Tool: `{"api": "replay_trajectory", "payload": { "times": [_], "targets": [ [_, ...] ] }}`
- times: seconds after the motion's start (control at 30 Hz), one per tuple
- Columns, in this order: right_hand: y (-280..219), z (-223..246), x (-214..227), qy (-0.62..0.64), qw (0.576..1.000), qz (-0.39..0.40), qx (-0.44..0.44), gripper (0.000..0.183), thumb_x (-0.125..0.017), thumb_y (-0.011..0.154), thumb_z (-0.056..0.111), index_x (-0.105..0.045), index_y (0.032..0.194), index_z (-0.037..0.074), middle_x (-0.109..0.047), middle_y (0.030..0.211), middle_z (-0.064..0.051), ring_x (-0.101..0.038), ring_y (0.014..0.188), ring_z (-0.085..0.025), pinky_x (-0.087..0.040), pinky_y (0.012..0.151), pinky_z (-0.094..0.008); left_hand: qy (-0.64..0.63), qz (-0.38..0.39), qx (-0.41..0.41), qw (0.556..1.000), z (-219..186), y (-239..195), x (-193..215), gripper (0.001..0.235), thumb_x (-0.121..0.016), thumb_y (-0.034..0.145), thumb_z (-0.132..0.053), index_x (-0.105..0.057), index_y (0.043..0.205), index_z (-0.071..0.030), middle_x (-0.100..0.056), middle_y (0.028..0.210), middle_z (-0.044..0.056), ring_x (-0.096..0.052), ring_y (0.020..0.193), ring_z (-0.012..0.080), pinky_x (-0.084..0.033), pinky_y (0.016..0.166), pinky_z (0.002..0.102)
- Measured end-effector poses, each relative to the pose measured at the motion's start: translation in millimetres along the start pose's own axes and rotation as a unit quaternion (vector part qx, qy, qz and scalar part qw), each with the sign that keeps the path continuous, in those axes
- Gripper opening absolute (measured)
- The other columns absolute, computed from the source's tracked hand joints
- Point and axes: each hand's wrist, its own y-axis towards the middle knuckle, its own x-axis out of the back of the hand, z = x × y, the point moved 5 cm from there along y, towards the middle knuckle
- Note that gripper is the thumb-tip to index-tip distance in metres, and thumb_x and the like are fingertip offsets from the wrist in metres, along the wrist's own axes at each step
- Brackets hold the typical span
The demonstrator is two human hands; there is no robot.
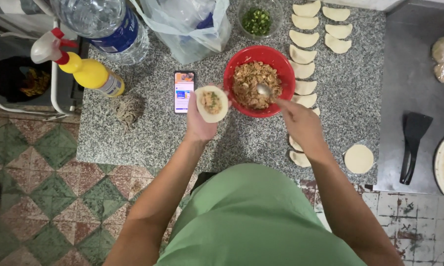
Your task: The person prepares dumplings by spooning filling from a red bowl onto circular dough wrappers, folding them by hand, and placing them on the counter.
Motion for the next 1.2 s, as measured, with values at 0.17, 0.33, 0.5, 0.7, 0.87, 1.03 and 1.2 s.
{"api": "replay_trajectory", "payload": {
  "times": [0.17, 0.33, 0.5, 0.7, 0.87, 1.03, 1.2],
  "targets": [
    [29, -4, -53, -0.148, 0.981, 0.042, 0.12, 0.036, -0.053, 0.104, 0.021, -0.07, 0.135, 0.023, -0.074, 0.114, -0.017, -0.071, 0.105, -0.04, -0.055, 0.09, -0.053, -0.054, -0.042, 0.023, 0.997, 15, -7, 32, 0.069, -0.036, 0.105, -0.061, -0.045, 0.153, -0.011, -0.05, 0.153, 0.018, -0.051, 0.136, 0.043, -0.043, 0.113, 0.064],
    [58, -23, -85, -0.216, 0.964, 0.041, 0.151, 0.035, -0.049, 0.104, 0.023, -0.074, 0.127, 0.028, -0.075, 0.104, -0.015, -0.073, 0.096, -0.038, -0.058, 0.082, -0.05, -0.07, -0.071, 0.053, 0.994, 30, -11, 42, 0.063, -0.041, 0.106, -0.056, -0.05, 0.15, -0.013, -0.052, 0.15, 0.018, -0.052, 0.135, 0.0455, -0.04, 0.112, 0.068],
    [48, -16, -75, -0.198, 0.964, 0.074, 0.16, 0.031, -0.048, 0.106, 0.024, -0.072, 0.127, 0.024, -0.075, 0.105, -0.017, -0.073, 0.1, -0.039, -0.057, 0.084, -0.052, -0.051, -0.044, 0.043, 0.997, 45, 0, 64, 0.064, -0.041, 0.105, -0.058, -0.054, 0.148, -0.013, -0.058, 0.145, 0.019, -0.056, 0.131, 0.0441, -0.047, 0.107, 0.065],
    [52, -19, -66, -0.088, 0.981, 0.156, 0.067, 0.035, -0.05, 0.105, 0.024, -0.07, 0.134, 0.025, -0.076, 0.117, -0.013, -0.07, 0.112, -0.037, -0.053, 0.096, -0.049, -0.061, -0.042, 0.056, 0.996, 44, -3, 52, 0.067, -0.038, 0.104, -0.06, -0.051, 0.15, -0.013, -0.056, 0.146, 0.018, -0.054, 0.133, 0.044, -0.044, 0.109, 0.068],
    [45, -16, -66, -0.057, 0.986, 0.158, 0.022, 0.035, -0.05, 0.105, 0.026, -0.071, 0.134, 0.023, -0.075, 0.119, -0.013, -0.069, 0.114, -0.038, -0.052, 0.096, -0.05, -0.041, -0.04, 0.052, 0.997, 44, -6, 48, 0.068, -0.038, 0.104, -0.061, -0.052, 0.149, -0.012, -0.056, 0.146, 0.017, -0.055, 0.133, 0.0429, -0.045, 0.109, 0.067],
    [27, -4, -42, 0.29, 0.946, 0.126, -0.072, 0.034, -0.058, 0.095, 0.009, -0.074, 0.125, 0.008, -0.054, 0.061, -0.007, -0.043, 0.047, -0.01, -0.032, 0.041, -0.022, -0.044, -0.039, 0.054, 0.997, 41, -5, 52, 0.065, -0.038, 0.105, -0.06, -0.055, 0.148, -0.015, -0.055, 0.148, 0.013, -0.052, 0.137, 0.039, -0.043, 0.111, 0.066],
    [41, -53, -83, 0.472, 0.849, 0.187, -0.146, 0.041, -0.055, 0.1, 0.011, -0.057, 0.139, 0.0, -0.044, 0.061, -0.001, -0.028, 0.037, -0.004, -0.022, 0.031, -0.019, -0.019, -0.05, 0.05, 0.997, 34, -7, 48, 0.065, -0.037, 0.105, -0.06, -0.055, 0.147, -0.013, -0.056, 0.148, 0.013, -0.053, 0.137, 0.037, -0.044, 0.111, 0.065]
  ]
}}
